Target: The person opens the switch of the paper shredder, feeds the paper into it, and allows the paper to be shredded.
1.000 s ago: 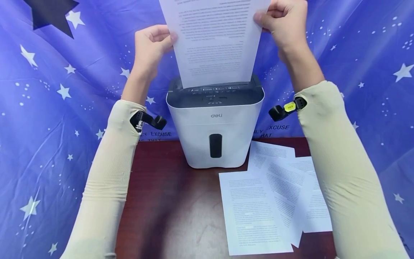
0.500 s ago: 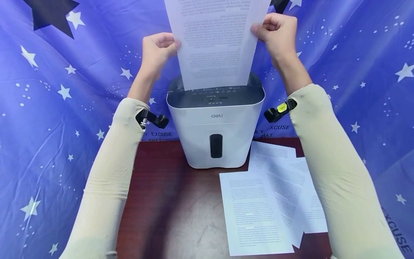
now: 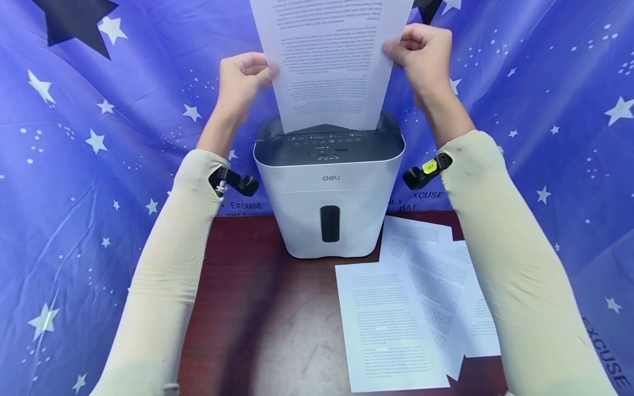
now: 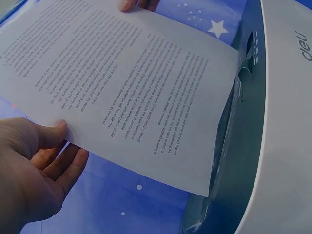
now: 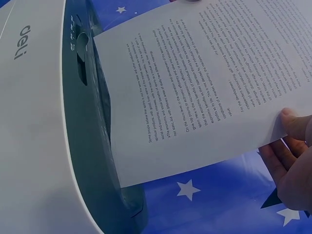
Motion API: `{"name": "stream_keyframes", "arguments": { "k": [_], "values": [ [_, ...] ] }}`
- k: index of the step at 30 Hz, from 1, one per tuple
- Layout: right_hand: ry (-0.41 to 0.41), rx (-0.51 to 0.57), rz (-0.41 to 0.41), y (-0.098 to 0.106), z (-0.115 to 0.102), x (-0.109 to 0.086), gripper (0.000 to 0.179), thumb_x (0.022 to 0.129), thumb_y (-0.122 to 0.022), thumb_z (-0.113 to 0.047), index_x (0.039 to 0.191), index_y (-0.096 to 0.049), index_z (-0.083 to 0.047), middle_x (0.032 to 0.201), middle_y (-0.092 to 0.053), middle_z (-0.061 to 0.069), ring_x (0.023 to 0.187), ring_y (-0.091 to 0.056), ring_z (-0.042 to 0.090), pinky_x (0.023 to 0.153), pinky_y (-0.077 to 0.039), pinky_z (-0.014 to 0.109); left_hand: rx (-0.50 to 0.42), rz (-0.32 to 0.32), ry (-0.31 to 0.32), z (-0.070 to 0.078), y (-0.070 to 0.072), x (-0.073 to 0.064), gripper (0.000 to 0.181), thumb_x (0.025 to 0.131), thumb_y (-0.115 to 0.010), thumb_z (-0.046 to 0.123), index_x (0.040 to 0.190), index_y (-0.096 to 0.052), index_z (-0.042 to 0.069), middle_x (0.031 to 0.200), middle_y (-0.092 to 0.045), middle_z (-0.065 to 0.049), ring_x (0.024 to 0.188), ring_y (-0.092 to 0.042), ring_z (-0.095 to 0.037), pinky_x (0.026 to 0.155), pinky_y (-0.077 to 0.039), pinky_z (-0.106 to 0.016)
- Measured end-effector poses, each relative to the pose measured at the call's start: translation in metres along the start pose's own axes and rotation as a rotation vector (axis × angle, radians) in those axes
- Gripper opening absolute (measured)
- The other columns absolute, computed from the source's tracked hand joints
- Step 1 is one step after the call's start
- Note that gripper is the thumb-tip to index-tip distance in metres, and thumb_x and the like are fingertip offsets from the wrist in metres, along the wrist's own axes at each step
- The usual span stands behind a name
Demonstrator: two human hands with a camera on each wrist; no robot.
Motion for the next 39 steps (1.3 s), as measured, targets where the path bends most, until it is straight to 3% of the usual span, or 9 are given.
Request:
{"name": "stream_keyframes", "arguments": {
  "k": [5, 20, 31, 39],
  "values": [
    [-0.007, -0.019, -0.003, -0.0013, -0.0024, -0.0006, 0.014, 0.086, -0.08, -0.006, 0.099, -0.081, -0.005, 0.089, -0.078, -0.002, 0.09, -0.073, 0.012, 0.084, -0.059, 0.017, 0.028, -0.003, 0.014, 0.0005, 0.0022, -0.0026, 0.014, 0.093, -0.072, 0.002, 0.105, -0.076, -0.002, 0.094, -0.078, -0.008, 0.089, -0.072, -0.015, 0.085, -0.06, -0.028],
    [-0.005, 0.053, -0.031, -0.0051, -0.0019, 0.0017, 0.012, 0.081, -0.083, 0.0, 0.093, -0.08, -0.001, 0.083, -0.078, 0.0, 0.082, -0.074, 0.012, 0.072, -0.059, 0.015, 0.022, -0.014, 0.039, -0.0001, 0.0056, -0.0029, 0.014, 0.093, -0.072, 0.001, 0.106, -0.076, -0.002, 0.089, -0.076, -0.005, 0.084, -0.071, -0.014, 0.079, -0.06, -0.026],
    [-0.019, 0.027, -0.005, -0.0074, -0.0007, 0.0029, 0.012, 0.083, -0.08, 0.004, 0.09, -0.081, -0.005, 0.084, -0.078, -0.001, 0.082, -0.073, 0.012, 0.072, -0.059, 0.015, -0.001, -0.006, 0.022, -0.0041, 0.0046, 0.0028, 0.012, 0.092, -0.072, 0.0, 0.104, -0.076, -0.002, 0.081, -0.073, -0.001, 0.077, -0.068, -0.011, 0.074, -0.056, -0.025],
    [-0.002, 0.023, 0.009, -0.0061, -0.001, 0.0007, 0.01, 0.085, -0.077, 0.005, 0.09, -0.081, -0.004, 0.082, -0.077, -0.001, 0.081, -0.073, 0.011, 0.074, -0.06, 0.016, 0.02, -0.001, -0.025, 0.0006, 0.0023, 0.0036, 0.014, 0.093, -0.071, 0.0, 0.105, -0.075, -0.004, 0.082, -0.075, -0.002, 0.076, -0.066, -0.011, 0.071, -0.052, -0.022]
  ]
}}
Point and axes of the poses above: each hand's wrist, its own x-axis towards the middle knuckle, its own y-axis out of the back of the hand, z = x × y, the point moved 5 cm from there along x, towards the middle knuckle
